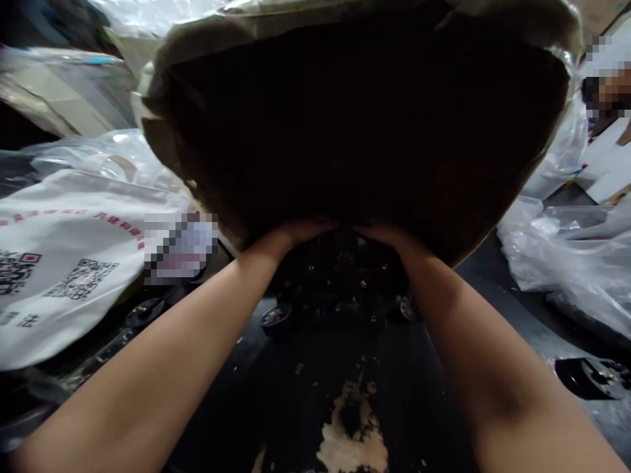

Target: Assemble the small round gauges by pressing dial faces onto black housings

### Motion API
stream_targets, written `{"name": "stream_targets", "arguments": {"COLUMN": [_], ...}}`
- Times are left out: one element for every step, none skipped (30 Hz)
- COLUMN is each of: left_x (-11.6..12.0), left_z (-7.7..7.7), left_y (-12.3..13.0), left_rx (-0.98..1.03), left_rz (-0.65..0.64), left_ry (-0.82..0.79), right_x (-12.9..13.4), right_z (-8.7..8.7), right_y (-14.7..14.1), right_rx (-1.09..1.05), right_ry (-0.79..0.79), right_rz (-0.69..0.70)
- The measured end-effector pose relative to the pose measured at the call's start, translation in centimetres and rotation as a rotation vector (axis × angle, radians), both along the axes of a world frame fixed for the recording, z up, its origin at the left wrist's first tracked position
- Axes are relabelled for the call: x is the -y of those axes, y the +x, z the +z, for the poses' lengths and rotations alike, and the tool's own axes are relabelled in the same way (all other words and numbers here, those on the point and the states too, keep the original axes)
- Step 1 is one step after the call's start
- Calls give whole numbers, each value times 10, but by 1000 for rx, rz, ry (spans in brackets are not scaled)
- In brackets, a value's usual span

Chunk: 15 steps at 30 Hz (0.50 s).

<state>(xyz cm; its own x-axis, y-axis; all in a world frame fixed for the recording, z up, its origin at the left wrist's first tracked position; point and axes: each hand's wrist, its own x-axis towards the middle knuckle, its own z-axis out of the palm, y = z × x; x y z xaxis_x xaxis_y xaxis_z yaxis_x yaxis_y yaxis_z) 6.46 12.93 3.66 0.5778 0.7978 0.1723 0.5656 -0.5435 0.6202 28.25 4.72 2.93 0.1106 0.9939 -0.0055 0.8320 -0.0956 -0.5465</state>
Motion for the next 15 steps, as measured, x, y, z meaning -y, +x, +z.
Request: {"name": "stream_targets", "arguments": {"left_x": [6,13,20,26,33,39,46,53,60,67,73,79,83,87,91], "left_z": [2,3,3,3,2,0,-3,-7,-10,-14,-16,-17,-15,-11,-3], "left_y": [1,1,2,2,1,0,-1,-3,-4,-6,-7,-8,-8,-9,-10], "left_rx": [-22,-42,-59,-71,-80,-87,-90,-89,-84,-76,-63,-47,-26,-1,27], "left_rz": [-36,-64,-81,-84,-76,-57,-30,0,29,52,69,80,90,100,111], "left_ry": [-34,-68,-100,-127,-148,-162,-167,-164,-155,-143,-130,-115,-98,-78,-55], "right_x": [5,10,15,20,26,30,35,38,41,43,45,48,53,61,72], "right_z": [1,2,3,3,3,3,3,3,2,3,4,6,10,16,22], "right_y": [-5,-10,-15,-20,-24,-29,-32,-36,-39,-42,-46,-49,-53,-57,-61], "right_rx": [3,7,9,12,14,17,19,21,22,21,18,12,5,-3,-10], "right_ry": [-20,-39,-57,-71,-81,-87,-88,-85,-77,-64,-42,-10,35,91,155], "right_rz": [12,20,23,23,20,16,7,-5,-22,-43,-68,-94,-121,-145,-163]}}
